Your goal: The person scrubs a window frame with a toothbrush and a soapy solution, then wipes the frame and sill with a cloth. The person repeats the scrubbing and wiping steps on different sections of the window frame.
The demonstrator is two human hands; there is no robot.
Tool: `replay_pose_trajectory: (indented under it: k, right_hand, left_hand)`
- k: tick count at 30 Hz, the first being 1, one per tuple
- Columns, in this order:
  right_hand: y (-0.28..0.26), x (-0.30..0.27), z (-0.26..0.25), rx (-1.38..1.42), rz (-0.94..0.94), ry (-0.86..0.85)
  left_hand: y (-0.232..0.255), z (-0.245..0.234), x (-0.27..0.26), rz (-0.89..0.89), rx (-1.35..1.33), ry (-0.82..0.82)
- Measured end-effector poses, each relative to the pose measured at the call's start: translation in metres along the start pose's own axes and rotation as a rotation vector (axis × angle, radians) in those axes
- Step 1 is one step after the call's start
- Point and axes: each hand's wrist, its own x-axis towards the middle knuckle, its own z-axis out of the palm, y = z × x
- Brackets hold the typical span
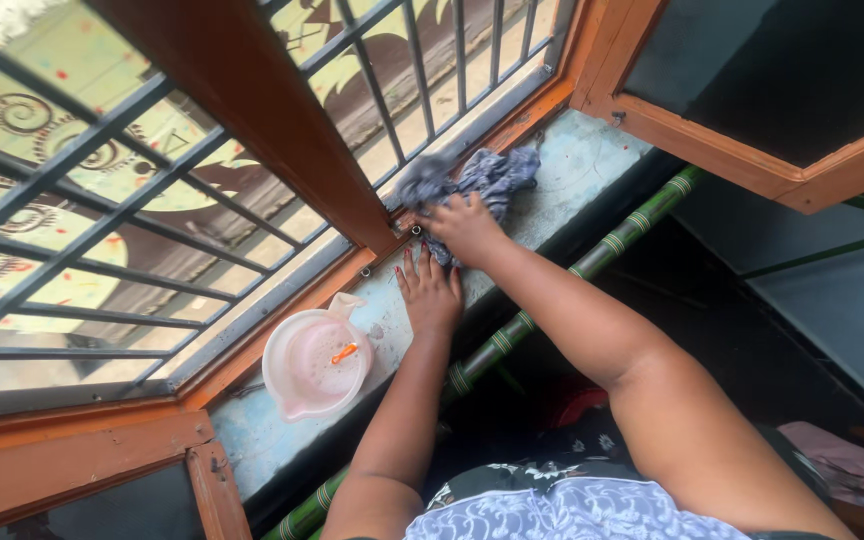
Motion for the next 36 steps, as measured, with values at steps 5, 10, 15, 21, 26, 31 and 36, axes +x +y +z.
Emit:
replay_pose_trajectory:
  k: [5, 10, 15, 21, 26, 31, 36]
  right_hand:
    - [0.048, 0.007, 0.003, 0.059, -0.046, -0.115]
    - [0.129, 0.003, -0.002, 0.039, 0.094, -0.152]
    - [0.173, -0.001, 0.025, 0.070, 0.193, -0.143]
    - [0.119, -0.017, 0.038, 0.367, 0.019, 0.038]
    - [0.100, -0.040, -0.013, 0.427, -0.479, -0.323]
    - [0.126, -0.035, -0.048, 0.396, 0.005, -0.488]
    - [0.120, -0.040, -0.027, 0.374, 0.063, -0.407]
  left_hand:
    - [0.002, -0.013, -0.003, 0.012, 0.033, -0.053]
    - [0.003, -0.017, -0.003, 0.028, -0.002, -0.004]
    - [0.000, -0.014, -0.008, 0.034, -0.003, -0.027]
    - [0.009, -0.026, 0.000, 0.006, -0.033, -0.075]
    - [0.002, -0.016, 0.000, -0.129, 0.219, -0.408]
    - [0.006, -0.021, -0.001, -0.052, -0.046, -0.154]
    - [0.005, -0.018, -0.002, -0.072, -0.027, -0.179]
